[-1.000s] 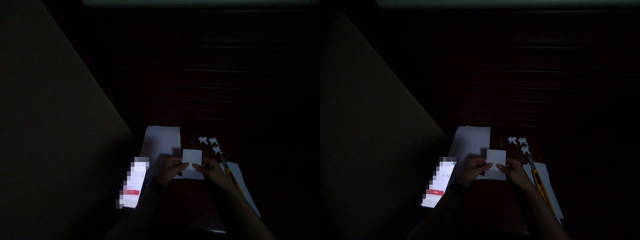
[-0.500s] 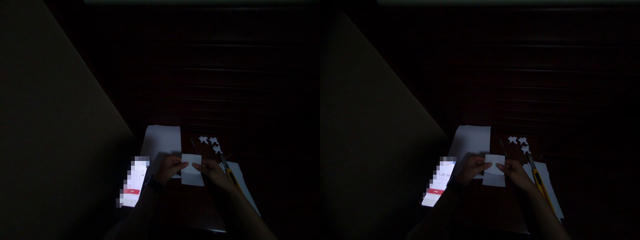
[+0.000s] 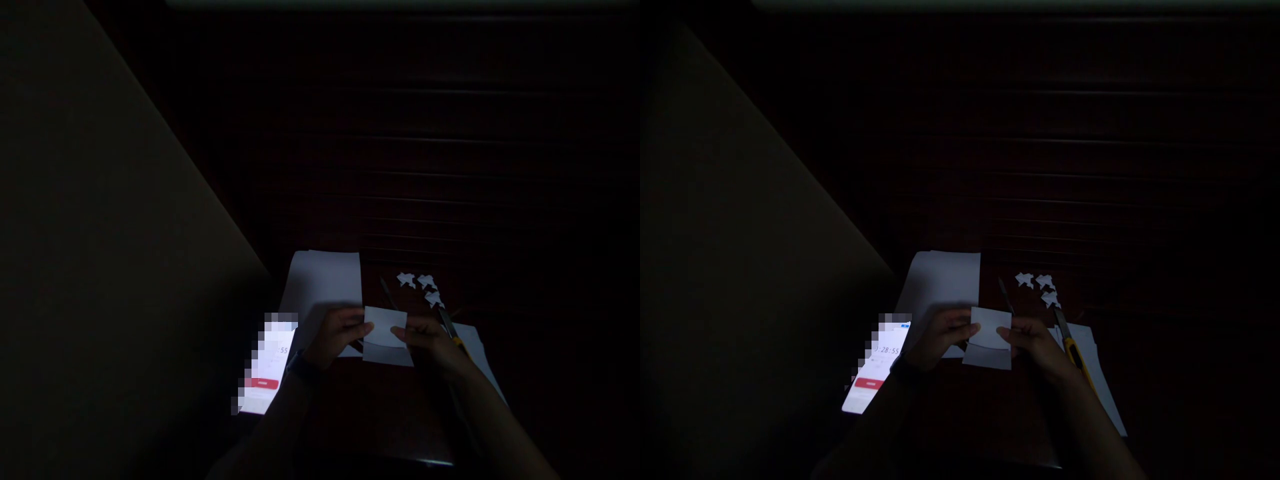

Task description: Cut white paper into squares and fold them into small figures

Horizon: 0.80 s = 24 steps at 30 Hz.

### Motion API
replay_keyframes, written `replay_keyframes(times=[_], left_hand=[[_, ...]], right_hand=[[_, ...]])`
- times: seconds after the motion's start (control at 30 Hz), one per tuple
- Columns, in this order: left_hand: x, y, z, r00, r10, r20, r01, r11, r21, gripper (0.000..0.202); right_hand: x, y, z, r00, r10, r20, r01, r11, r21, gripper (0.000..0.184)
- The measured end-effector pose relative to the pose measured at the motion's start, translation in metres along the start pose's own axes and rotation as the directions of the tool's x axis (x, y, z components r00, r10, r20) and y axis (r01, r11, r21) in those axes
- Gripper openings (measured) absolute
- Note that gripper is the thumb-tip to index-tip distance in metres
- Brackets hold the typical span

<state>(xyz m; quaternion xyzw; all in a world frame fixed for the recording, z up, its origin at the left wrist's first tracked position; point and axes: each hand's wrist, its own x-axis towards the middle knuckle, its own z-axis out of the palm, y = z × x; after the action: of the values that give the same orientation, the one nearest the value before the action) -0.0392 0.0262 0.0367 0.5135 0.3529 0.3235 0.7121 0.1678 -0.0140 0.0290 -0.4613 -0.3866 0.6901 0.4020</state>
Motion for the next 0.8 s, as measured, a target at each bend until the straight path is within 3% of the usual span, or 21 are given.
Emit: replay_keyframes(times=[0.27,0.4,0.53,0.67,0.8], left_hand=[[-0.002,0.003,0.0,1.0,-0.022,0.016,0.023,0.998,-0.058,0.027],[0.0,-0.005,-0.001,0.998,-0.061,0.013,0.062,0.995,-0.08,0.038],[0.002,-0.011,-0.003,0.996,-0.086,-0.028,0.083,0.992,-0.098,0.032],[0.003,-0.007,-0.003,0.995,-0.08,-0.057,0.069,0.982,-0.178,0.038],[0.003,-0.006,0.001,0.994,-0.06,-0.089,0.053,0.996,-0.077,0.047]], right_hand=[[0.001,0.001,-0.004,0.998,-0.028,-0.063,0.03,0.999,0.027,0.03],[0.002,0.0,-0.006,0.996,-0.033,-0.087,0.03,0.999,-0.029,0.029],[0.003,0.0,-0.007,0.994,-0.061,-0.087,0.051,0.992,-0.116,0.022],[0.006,0.002,-0.006,0.988,-0.118,-0.101,0.098,0.977,-0.188,0.021],[0.006,0.003,-0.004,0.985,-0.14,-0.105,0.113,0.968,-0.224,0.023]])
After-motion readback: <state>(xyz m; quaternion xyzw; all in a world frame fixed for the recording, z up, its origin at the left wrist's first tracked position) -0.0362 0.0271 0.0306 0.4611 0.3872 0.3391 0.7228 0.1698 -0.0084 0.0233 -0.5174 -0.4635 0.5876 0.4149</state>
